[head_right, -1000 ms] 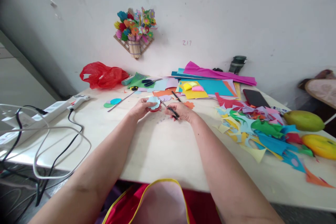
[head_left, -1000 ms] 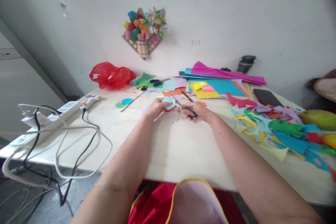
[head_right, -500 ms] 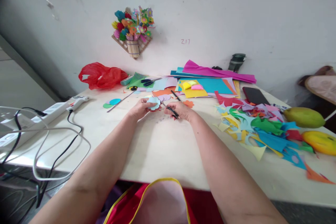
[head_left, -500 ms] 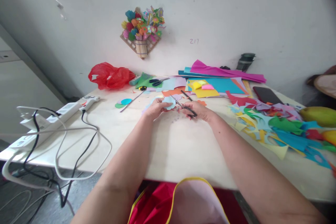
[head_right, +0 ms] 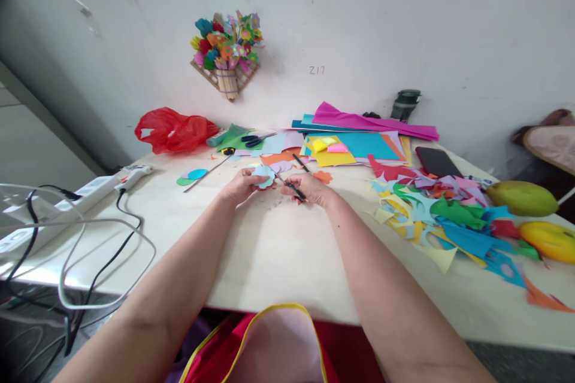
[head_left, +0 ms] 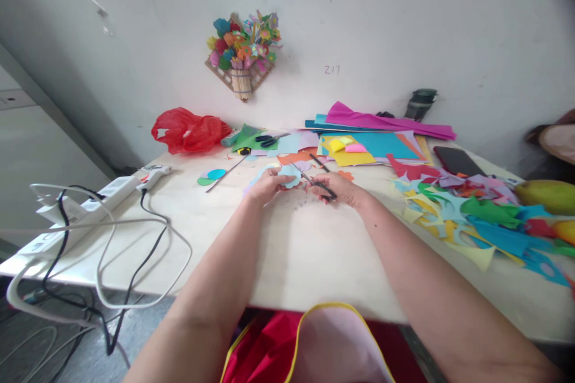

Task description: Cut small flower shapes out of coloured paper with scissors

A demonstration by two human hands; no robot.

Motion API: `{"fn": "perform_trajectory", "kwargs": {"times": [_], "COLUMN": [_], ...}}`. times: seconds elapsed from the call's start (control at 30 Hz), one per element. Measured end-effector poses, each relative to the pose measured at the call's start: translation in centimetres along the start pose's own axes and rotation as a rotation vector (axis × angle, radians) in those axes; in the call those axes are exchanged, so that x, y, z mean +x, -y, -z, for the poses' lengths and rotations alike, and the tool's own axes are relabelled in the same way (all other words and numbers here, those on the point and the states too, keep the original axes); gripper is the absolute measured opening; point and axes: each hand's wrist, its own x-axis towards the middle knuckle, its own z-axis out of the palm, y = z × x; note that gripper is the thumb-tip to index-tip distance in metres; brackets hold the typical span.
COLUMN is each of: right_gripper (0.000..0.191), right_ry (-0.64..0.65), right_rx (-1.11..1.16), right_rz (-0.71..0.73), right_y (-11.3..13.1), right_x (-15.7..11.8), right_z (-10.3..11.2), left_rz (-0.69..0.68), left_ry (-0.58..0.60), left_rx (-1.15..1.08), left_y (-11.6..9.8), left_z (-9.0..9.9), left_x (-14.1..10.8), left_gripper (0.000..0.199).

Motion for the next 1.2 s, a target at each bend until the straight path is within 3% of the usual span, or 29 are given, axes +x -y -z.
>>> {"fn": "perform_trajectory", "kwargs": {"times": [0.4,1.2], "right_gripper": [0.024,0.026], "right_ry": [0.002,-0.023], "right_rx": [-0.005,0.004], "right_rz": [-0.005,-0.025], "right_y": [0.30,0.78], "right_x": [-0.06,-0.29], "right_z": [0.06,-0.19], "left_rz": [0.008,-0.015], "left_ry": [-0.001,0.058], "left_rx": [-0.020,-0.064], "left_y": [-0.10,0.24], "left_z": [-0.03,0.39], "left_x": [-0.09,-0.03], "left_gripper": [0.040,0.035]}}
